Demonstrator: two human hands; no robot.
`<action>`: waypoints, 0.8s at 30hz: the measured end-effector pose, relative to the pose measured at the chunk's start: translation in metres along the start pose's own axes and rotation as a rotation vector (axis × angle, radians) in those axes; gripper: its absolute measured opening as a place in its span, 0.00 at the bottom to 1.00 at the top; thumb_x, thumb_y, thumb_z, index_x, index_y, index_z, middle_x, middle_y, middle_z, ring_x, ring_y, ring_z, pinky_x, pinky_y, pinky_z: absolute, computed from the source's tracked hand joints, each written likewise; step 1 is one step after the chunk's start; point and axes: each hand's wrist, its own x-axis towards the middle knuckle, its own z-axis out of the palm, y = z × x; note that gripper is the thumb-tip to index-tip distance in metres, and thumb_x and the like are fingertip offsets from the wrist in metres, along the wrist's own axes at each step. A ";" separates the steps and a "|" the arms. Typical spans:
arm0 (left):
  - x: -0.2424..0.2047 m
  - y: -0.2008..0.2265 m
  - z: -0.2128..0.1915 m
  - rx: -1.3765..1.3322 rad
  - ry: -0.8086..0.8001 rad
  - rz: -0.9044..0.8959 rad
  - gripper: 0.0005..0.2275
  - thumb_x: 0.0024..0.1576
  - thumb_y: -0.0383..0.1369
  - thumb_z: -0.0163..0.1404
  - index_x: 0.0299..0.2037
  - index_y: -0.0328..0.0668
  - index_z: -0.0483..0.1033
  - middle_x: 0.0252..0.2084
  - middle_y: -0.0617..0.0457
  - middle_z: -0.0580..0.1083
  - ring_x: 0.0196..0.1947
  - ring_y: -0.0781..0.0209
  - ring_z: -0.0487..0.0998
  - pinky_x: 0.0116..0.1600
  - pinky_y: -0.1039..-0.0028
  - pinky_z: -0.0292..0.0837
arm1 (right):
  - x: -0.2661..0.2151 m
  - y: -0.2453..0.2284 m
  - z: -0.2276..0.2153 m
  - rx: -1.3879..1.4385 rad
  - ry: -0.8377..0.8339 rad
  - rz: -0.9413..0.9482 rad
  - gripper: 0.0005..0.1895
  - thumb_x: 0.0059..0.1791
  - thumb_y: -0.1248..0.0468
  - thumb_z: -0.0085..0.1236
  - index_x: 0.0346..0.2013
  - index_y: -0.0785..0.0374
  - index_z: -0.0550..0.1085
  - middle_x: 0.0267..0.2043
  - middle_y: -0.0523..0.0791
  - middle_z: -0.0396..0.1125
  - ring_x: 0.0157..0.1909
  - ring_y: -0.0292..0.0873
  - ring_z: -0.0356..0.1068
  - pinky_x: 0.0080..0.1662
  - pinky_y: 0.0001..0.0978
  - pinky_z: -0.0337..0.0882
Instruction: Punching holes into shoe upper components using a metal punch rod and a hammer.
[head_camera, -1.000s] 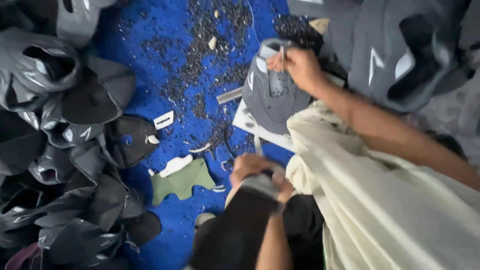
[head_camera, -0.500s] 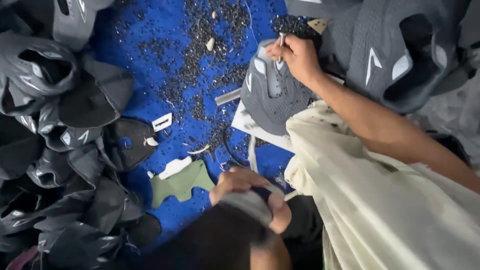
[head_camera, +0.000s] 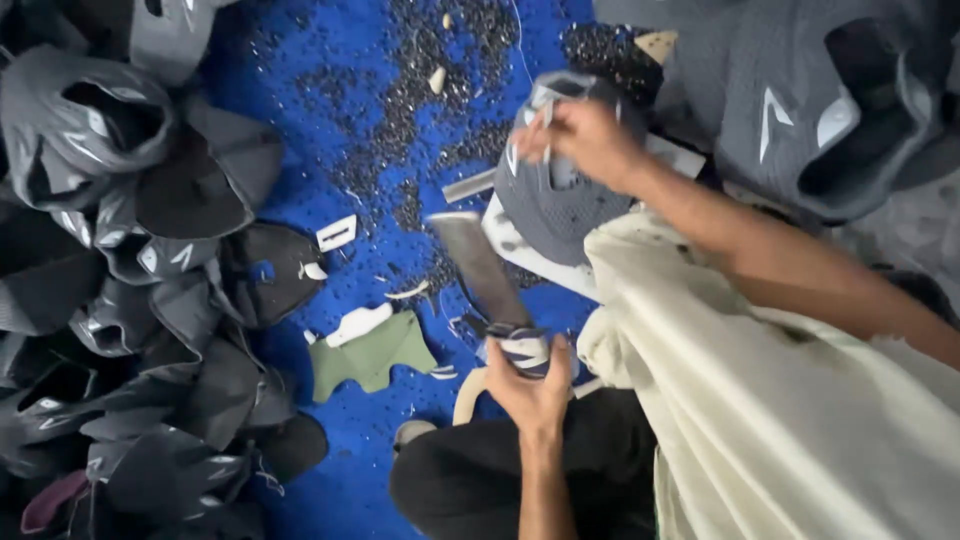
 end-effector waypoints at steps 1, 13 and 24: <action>-0.005 0.007 -0.008 0.004 -0.005 -0.009 0.16 0.45 0.31 0.65 0.39 0.35 0.75 0.31 0.52 0.77 0.29 0.65 0.76 0.37 0.73 0.75 | -0.005 0.007 0.006 0.002 0.003 0.010 0.05 0.60 0.70 0.50 0.43 0.70 0.71 0.49 0.53 0.74 0.54 0.46 0.76 0.56 0.35 0.78; 0.026 0.032 0.007 -0.431 0.092 0.371 0.18 0.48 0.37 0.63 0.42 0.41 0.69 0.33 0.51 0.75 0.29 0.59 0.78 0.33 0.68 0.73 | -0.026 0.006 0.028 -0.319 -0.130 -0.051 0.06 0.56 0.76 0.48 0.36 0.72 0.72 0.44 0.53 0.76 0.50 0.45 0.79 0.51 0.33 0.79; 0.011 0.039 -0.029 -0.193 0.161 0.451 0.15 0.50 0.40 0.60 0.39 0.46 0.69 0.38 0.60 0.69 0.33 0.67 0.72 0.40 0.75 0.66 | 0.003 0.016 0.022 0.010 -0.007 0.219 0.06 0.57 0.69 0.48 0.40 0.68 0.73 0.43 0.48 0.76 0.43 0.37 0.80 0.46 0.30 0.80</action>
